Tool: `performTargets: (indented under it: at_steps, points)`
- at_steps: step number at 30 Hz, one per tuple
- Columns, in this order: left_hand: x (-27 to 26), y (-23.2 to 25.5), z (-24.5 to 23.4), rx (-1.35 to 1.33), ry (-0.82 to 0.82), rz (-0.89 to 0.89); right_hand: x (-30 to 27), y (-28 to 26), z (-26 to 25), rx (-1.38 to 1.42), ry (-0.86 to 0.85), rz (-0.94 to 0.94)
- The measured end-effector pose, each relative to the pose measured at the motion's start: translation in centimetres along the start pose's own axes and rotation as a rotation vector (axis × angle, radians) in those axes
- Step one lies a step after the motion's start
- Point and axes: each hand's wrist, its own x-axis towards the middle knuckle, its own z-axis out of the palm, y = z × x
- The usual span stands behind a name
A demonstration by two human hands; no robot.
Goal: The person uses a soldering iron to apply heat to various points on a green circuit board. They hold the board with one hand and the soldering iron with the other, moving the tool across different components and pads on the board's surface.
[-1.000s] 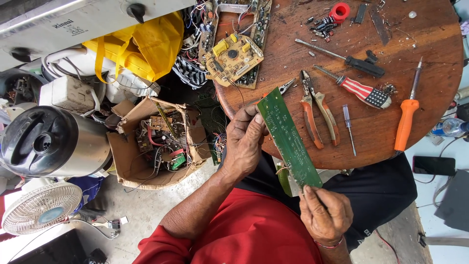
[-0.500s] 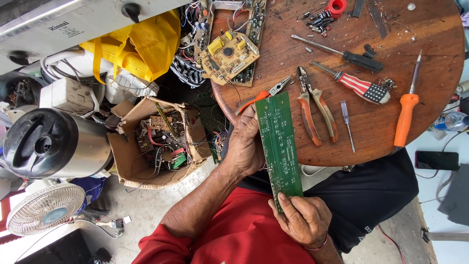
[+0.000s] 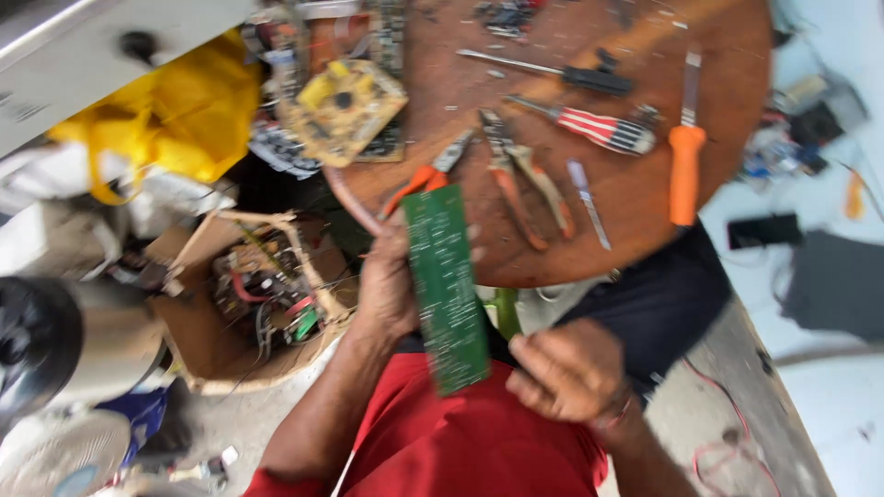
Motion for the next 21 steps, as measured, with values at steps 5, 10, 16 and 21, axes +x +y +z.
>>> performTargets:
  at_steps: [5,10,16,21]
  points:
    - [-1.5,-0.9,-1.0,-0.004,-0.001,-0.187,-0.5,10.4,-6.6,-0.398,-0.038,0.288]
    - [-1.7,-1.9,-1.6,-0.145,0.031,-0.222,-1.9,18.9,-8.8,-0.672,-0.356,0.310]
    - [-1.7,-1.0,0.1,-0.207,-0.067,-0.385,-4.1,24.3,-7.2,-0.798,-0.741,0.242]
    - [-1.9,-1.6,-1.1,-0.261,-0.165,-0.446,-6.2,25.1,-7.3,-0.676,-0.523,0.165]
